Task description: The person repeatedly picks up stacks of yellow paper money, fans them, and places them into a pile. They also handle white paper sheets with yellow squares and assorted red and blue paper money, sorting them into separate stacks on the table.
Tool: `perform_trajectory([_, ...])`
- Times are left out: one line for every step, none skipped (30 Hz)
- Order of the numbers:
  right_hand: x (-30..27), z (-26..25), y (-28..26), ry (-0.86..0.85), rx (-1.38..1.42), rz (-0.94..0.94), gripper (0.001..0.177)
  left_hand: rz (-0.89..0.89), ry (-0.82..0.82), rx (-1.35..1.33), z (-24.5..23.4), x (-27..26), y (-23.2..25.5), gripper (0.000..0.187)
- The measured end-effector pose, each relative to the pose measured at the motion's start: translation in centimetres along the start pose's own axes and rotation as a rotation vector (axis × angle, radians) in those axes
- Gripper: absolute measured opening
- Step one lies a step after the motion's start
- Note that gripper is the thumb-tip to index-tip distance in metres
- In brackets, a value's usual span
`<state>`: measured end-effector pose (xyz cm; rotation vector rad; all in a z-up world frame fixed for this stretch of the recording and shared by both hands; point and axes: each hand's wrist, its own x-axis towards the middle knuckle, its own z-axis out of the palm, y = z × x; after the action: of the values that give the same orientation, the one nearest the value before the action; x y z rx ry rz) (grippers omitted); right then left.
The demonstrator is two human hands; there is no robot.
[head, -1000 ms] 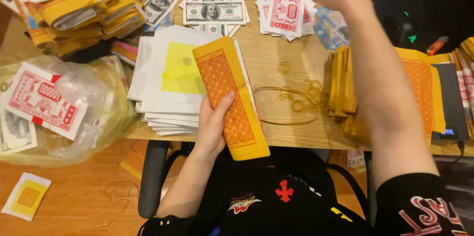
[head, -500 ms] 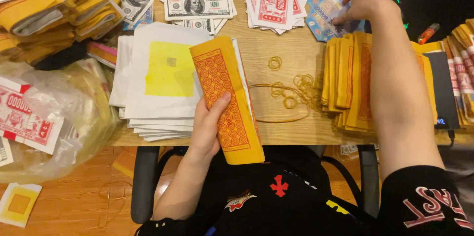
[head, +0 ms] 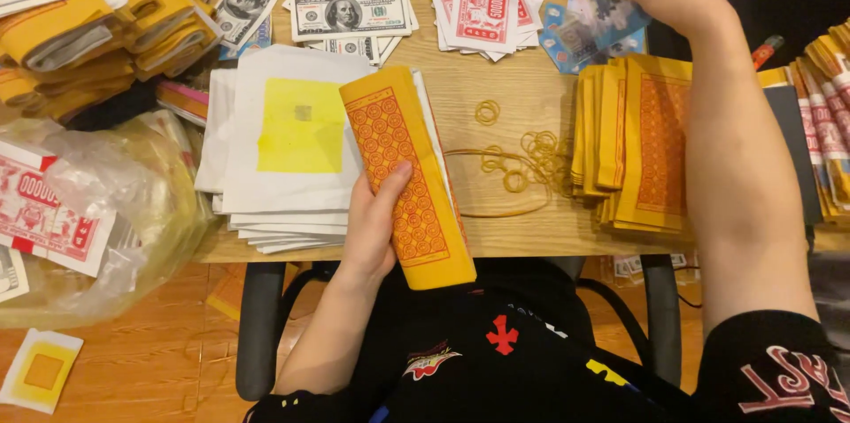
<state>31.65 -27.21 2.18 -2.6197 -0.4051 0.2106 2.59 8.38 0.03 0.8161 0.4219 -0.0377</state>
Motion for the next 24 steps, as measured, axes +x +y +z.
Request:
perform_trajectory([-0.7, -0.1, -1.2, 0.074, 0.171, -0.078, 0.010, 0.016, 0.013, 0.018, 0.3, 0.0, 0.2, 0.049])
perform_trajectory([-1.6, 0.2, -3.8, 0.068, 0.168, -0.085, 0.010, 0.021, 0.020, 0.012, 0.8, 0.5, 0.3, 0.049])
perform_trajectory([-2.6, 0.6, -6.4, 0.145, 0.170, -0.053, 0.027, 0.071, -0.009, 0.009, 1.2, 0.9, 0.4, 0.054])
perform_trajectory([-3.7, 1.4, -8.9, 0.216, 0.179, -0.020, 0.049, 0.118, -0.030, 0.012, 1.3, 1.2, 0.6, 0.061])
perform_trajectory([-4.7, 2.7, -10.2, 0.204, 0.184, -0.026, 0.049, 0.120, -0.016, 0.011, 1.6, 1.2, 0.7, 0.061])
perform_trajectory([-5.7, 3.8, -11.5, 0.224, 0.236, -0.064, 0.043, 0.171, 0.005, 0.014, 2.0, 1.3, 1.0, 0.053])
perform_trajectory([-6.6, 4.9, -12.8, 0.243, 0.289, -0.102, 0.038, 0.221, 0.027, 0.017, 2.4, 1.5, 1.3, 0.046])
perform_trajectory([-8.9, 5.9, -15.6, 0.238, 0.292, -0.109, 0.038, 0.227, 0.034, 0.017, 2.6, 1.7, 0.9, 0.046])
perform_trajectory([-11.3, 6.9, -18.4, 0.229, 0.366, -0.127, 0.037, 0.325, 0.110, 0.109, 2.8, 1.9, 0.6, 0.052])
perform_trajectory([-13.9, 7.9, -21.1, 0.219, 0.440, -0.140, 0.036, 0.417, 0.185, 0.203, 3.0, 2.0, 0.1, 0.059])
perform_trajectory([-14.6, 9.5, -21.4, 0.213, 0.442, -0.141, 0.036, 0.418, 0.191, 0.203, 2.7, 2.1, -0.4, 0.059])
perform_trajectory([-15.2, 10.9, -21.7, 0.234, 0.405, -0.254, 0.035, 0.456, 0.160, 0.222, 2.6, 2.4, -0.9, 0.046])
perform_trajectory([-15.8, 12.3, -22.0, 0.255, 0.368, -0.367, 0.035, 0.495, 0.129, 0.242, 2.5, 2.6, -1.4, 0.034])
perform_trajectory([-15.7, 13.2, -22.1, 0.251, 0.370, -0.374, 0.035, 0.500, 0.135, 0.241, 2.6, 2.7, -1.8, 0.034])
perform_trajectory([-15.6, 14.1, -22.1, 0.324, 0.310, -0.390, 0.032, 0.497, 0.095, 0.226, 2.7, 2.7, -2.3, 0.039])
perform_trajectory([-15.8, 15.1, -22.2, 0.395, 0.253, -0.399, 0.030, 0.489, 0.055, 0.216, 2.7, 2.5, -2.8, 0.044])
perform_trajectory([-15.9, 15.2, -22.3, 0.391, 0.259, -0.400, 0.030, 0.489, 0.061, 0.220, 2.3, 2.3, -3.1, 0.044])
perform_trajectory([-15.9, 15.1, -22.4, 0.420, 0.244, -0.412, 0.028, 0.511, 0.003, 0.263, 2.1, 2.3, -3.3, 0.050])
perform_trajectory([-15.9, 14.9, -22.5, 0.448, 0.229, -0.424, 0.027, 0.533, -0.055, 0.307, 1.9, 2.2, -3.5, 0.056])
perform_trajectory([-16.2, 14.7, -22.4, 0.449, 0.228, -0.428, 0.027, 0.538, -0.055, 0.304, 2.0, 2.2, -3.6, 0.056])
perform_trajectory([-16.5, 14.5, -22.4, 0.444, 0.305, -0.424, 0.021, 0.589, -0.073, 0.351, 2.2, 2.1, -3.7, 0.044])
perform_trajectory([-16.8, 14.2, -22.4, 0.439, 0.382, -0.421, 0.020, 0.642, -0.091, 0.399, 2.4, 2.2, -3.8, 0.038])
perform_trajectory([-16.6, 14.6, -21.4, 0.440, 0.382, -0.427, 0.020, 0.649, -0.090, 0.397, 2.7, 2.1, -3.1, 0.038])
perform_trajectory([-16.3, 14.9, -20.4, 0.319, 0.746, -0.346, 0.028, 0.662, -0.188, 0.424, 2.9, 2.0, -2.5, 0.033])
